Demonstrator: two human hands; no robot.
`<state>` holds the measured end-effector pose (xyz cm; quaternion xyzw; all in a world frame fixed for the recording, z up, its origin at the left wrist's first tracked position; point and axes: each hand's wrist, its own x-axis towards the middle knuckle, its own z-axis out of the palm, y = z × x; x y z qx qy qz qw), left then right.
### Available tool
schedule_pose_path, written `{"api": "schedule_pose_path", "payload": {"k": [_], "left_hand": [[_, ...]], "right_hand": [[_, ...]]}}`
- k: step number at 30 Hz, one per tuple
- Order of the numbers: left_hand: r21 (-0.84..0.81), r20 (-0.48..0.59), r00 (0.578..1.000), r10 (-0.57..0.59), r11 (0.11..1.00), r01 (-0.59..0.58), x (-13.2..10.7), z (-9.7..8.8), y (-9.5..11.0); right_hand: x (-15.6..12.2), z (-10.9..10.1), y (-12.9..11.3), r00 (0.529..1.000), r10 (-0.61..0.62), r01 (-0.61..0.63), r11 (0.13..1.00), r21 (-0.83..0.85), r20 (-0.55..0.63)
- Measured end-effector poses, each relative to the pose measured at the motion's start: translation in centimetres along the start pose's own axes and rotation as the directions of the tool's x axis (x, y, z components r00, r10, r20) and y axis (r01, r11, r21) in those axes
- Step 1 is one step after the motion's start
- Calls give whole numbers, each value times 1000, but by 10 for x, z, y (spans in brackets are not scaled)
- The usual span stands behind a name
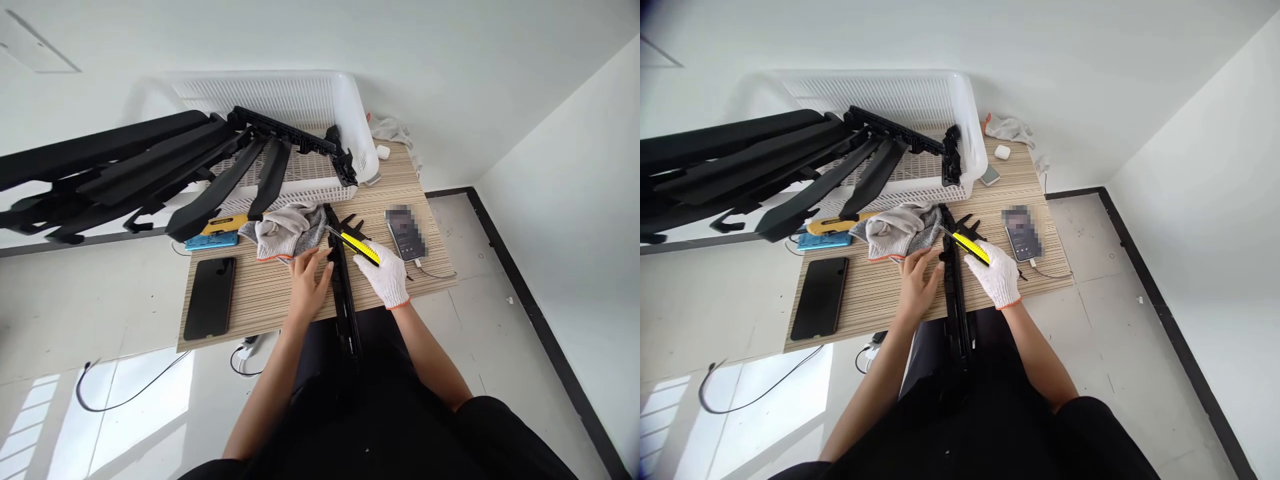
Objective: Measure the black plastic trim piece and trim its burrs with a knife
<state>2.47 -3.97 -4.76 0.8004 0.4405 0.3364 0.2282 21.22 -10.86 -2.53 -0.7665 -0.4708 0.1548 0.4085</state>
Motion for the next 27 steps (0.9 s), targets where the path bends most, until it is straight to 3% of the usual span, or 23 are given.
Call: {"api": "schedule_pose_path", "payload": {"k": [7, 16, 27], "left_hand": [[-30, 48, 997, -52, 998, 53, 5, -3, 6], [1, -17, 985, -172, 985, 172, 6, -1, 7], [-27, -36, 986, -161, 987, 160, 7, 0, 5]], "right_hand": [[0, 0, 0, 1000, 7, -7, 1000, -3, 13], [0, -5, -4, 999, 14, -16, 998, 53, 36], [1, -7, -4, 999, 42, -45, 995, 87, 35]]}}
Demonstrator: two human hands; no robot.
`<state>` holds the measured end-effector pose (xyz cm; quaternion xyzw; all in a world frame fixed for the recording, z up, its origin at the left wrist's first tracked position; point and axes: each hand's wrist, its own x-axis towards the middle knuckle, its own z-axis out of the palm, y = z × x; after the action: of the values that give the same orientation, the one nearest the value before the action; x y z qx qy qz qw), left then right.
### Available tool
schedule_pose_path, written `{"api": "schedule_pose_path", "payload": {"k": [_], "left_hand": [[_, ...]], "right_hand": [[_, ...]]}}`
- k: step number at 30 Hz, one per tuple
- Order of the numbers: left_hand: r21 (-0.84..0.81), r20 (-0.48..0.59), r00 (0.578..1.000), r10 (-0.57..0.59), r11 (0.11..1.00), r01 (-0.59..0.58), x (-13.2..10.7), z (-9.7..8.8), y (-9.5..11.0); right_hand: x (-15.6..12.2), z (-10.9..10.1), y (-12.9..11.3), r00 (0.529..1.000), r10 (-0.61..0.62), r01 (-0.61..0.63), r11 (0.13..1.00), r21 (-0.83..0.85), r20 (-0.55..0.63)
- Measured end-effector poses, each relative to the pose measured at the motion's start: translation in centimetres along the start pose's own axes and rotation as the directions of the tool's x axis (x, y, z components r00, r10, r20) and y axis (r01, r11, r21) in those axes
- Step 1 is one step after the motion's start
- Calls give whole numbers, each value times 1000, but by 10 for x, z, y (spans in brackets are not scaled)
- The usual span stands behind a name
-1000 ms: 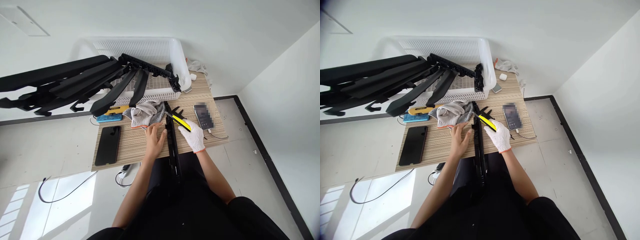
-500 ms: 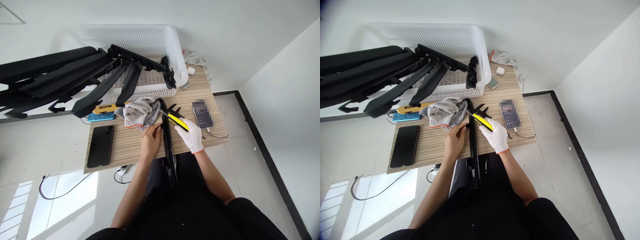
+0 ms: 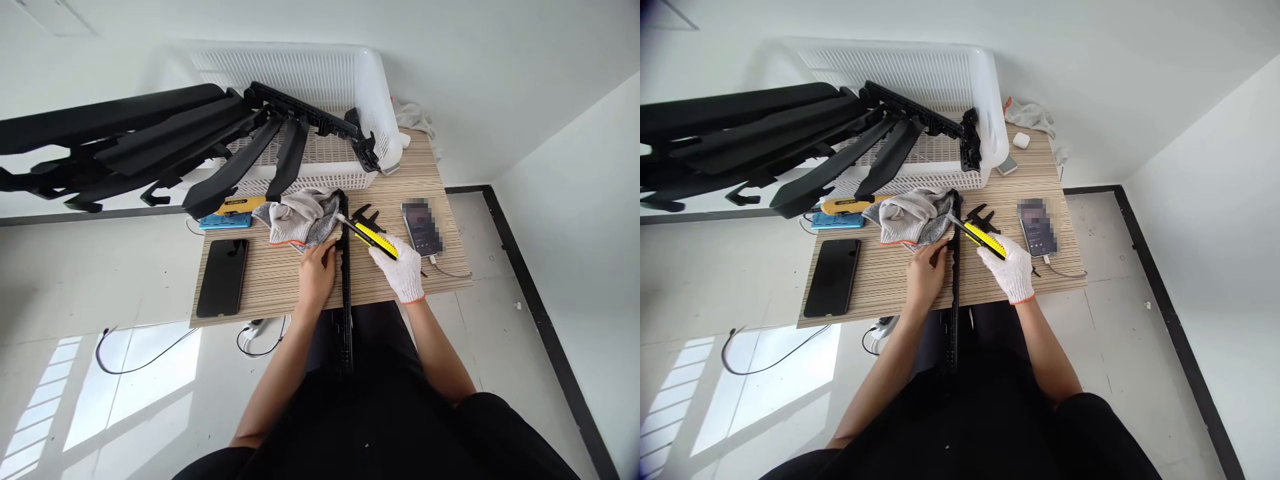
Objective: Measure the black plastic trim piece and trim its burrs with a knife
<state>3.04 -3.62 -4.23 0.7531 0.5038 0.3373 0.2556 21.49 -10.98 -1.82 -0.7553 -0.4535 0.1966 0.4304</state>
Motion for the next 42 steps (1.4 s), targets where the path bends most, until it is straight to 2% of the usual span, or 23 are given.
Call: {"api": "schedule_pose_path", "payload": {"k": [2, 6, 8, 11, 16, 19, 21, 24, 27, 31, 34, 37, 40, 42], "left_hand": [[-8, 1, 1000, 3, 1000, -3, 0, 0, 0], [-21, -10, 1000, 18, 1000, -18, 1, 0, 0], [-30, -12, 999, 34, 999, -35, 1, 0, 1], [-48, 1, 998, 62, 997, -61, 0, -1, 3], [-70, 19, 998, 63, 996, -62, 0, -1, 4], [-63, 20, 998, 62, 996, -61, 0, 0, 4], [-62, 13, 998, 68, 996, -67, 0, 1, 4], [-59, 9, 996, 85, 995, -85, 1, 2, 4], [-50, 11, 996, 93, 994, -92, 1, 2, 3], [-54, 11, 994, 108, 993, -107, 2, 2, 2], [-50, 14, 994, 112, 993, -111, 2, 2, 2], [-38, 22, 993, 116, 993, -115, 1, 1, 2], [-39, 26, 991, 131, 991, -129, -1, 0, 2], [-54, 19, 991, 131, 990, -130, -2, 1, 2]], "right_hand": [[1, 0, 0, 1000, -4, 5, 1000, -9, 13], [1, -1, -1, 998, 67, -66, 998, 14, -16], [-2, -3, -2, 999, 41, -41, 999, 17, 6], [-10, -11, -3, 999, 27, -27, 1000, 13, 22], [-24, -27, 2, 992, 106, -103, 993, -52, 61], [-24, -28, 7, 992, 126, -125, 989, -81, 9], [-23, -26, 10, 995, 97, -100, 991, -87, -34], [-23, -24, 12, 999, 40, -40, 995, -87, -5], [-23, -25, 14, 998, 49, -51, 994, -93, -30], [-24, -28, 13, 999, 39, -37, 998, -50, 33], [-24, -29, 13, 999, 39, -40, 998, -40, -17], [-25, -29, 13, 999, 53, -53, 998, -44, 4], [-25, -29, 13, 998, 43, -45, 997, -69, -39], [-25, -29, 14, 999, 36, -38, 997, -67, -26]]}}
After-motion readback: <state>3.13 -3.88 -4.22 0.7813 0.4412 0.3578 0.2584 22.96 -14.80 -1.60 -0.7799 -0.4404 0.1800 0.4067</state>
